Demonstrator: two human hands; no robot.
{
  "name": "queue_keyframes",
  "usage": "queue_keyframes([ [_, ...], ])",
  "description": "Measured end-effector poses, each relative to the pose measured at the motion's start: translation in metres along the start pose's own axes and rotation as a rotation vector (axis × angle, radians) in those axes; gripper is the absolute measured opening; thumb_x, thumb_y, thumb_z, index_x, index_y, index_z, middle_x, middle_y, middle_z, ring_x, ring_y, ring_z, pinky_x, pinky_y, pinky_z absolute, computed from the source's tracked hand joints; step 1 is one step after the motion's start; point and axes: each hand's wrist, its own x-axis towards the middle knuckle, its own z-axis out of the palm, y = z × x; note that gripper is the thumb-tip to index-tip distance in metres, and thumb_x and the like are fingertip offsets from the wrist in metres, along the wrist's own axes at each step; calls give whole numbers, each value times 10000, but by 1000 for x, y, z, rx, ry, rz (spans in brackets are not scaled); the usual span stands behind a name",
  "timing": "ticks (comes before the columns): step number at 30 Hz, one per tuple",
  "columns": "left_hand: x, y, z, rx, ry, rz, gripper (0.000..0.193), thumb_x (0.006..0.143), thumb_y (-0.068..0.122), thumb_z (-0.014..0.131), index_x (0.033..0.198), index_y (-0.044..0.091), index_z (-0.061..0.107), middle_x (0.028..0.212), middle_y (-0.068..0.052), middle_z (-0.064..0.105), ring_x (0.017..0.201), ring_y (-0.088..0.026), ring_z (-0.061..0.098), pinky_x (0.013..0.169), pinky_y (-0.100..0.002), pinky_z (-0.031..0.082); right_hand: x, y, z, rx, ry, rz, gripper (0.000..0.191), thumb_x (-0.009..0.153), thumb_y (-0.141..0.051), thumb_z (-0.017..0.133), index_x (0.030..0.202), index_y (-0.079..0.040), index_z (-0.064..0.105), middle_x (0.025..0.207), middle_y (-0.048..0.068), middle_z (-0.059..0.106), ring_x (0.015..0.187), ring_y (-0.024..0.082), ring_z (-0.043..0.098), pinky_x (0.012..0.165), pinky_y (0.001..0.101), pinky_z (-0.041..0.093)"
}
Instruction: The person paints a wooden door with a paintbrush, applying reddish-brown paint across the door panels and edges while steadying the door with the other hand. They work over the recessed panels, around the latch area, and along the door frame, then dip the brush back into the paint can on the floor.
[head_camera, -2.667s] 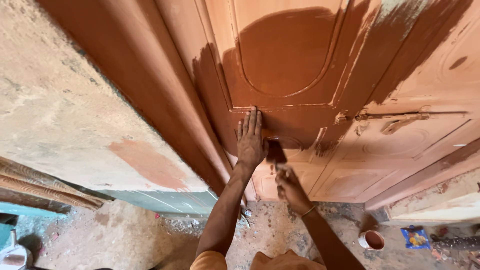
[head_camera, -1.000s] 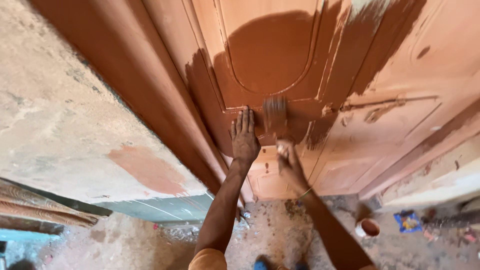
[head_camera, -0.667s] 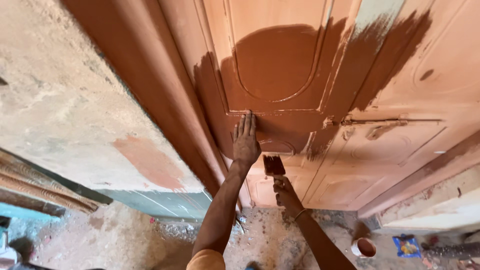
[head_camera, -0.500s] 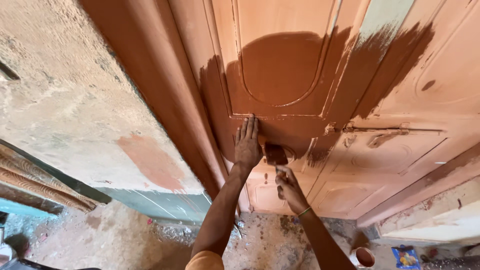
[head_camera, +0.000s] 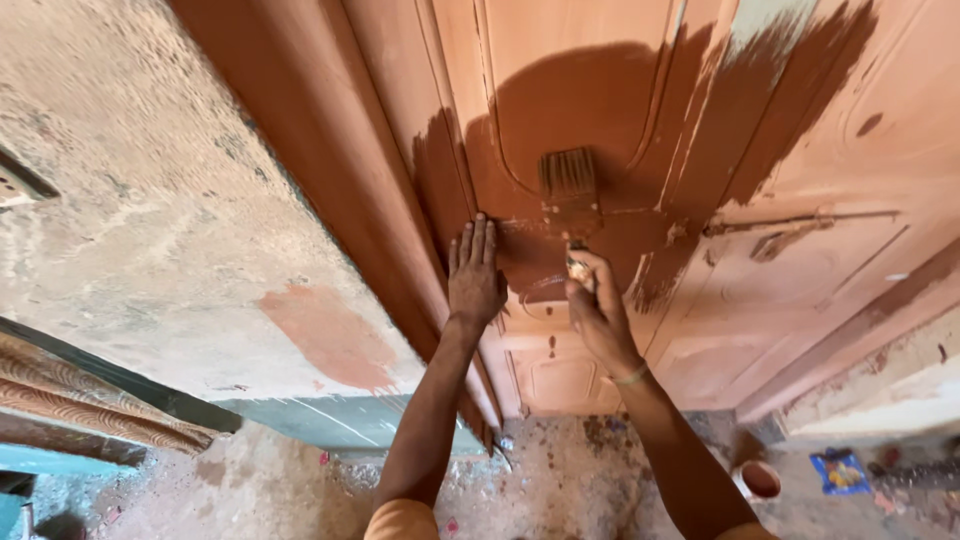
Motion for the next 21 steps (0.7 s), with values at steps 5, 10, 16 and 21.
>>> queue_keyframes([
  [5, -3, 0, 8, 56, -55, 18, 924, 833, 99, 621, 1614, 22, 133, 1705, -135, 122, 1571, -307, 136, 1272, -474, 115, -15, 67, 15, -169, 31, 303, 414, 1005, -44, 502, 1393, -180, 449, 983, -23, 528, 648, 61, 520, 465, 219, 481],
  [10, -10, 3, 15, -65, -23, -15, 927, 851, 123, 641, 1619, 27, 131, 1712, -121, 111, 1580, -301, 132, 1283, -465, 129, -68, 116, 20, -112, 49, 216, 402, 1015, -14, 587, 1376, -173, 509, 936, 9, 494, 719, 88, 426, 597, 239, 394],
  [16, -9, 6, 18, -75, -62, -35, 950, 857, 166, 669, 1611, 14, 112, 1709, -120, 85, 1579, -299, 117, 1279, -466, 125, -65, 98, 13, 160, 74, 648, 338, 1003, -74, 557, 1317, -200, 547, 847, -14, 502, 549, 46, 388, 440, 209, 318],
  [21, -10, 6, 18, -11, -46, -24, 932, 859, 108, 637, 1627, 17, 117, 1726, -115, 87, 1591, -290, 118, 1288, -450, 123, -12, 28, 13, 127, -96, 272, 364, 1039, -176, 507, 1393, -103, 474, 852, 5, 524, 506, 54, 419, 370, 207, 401],
])
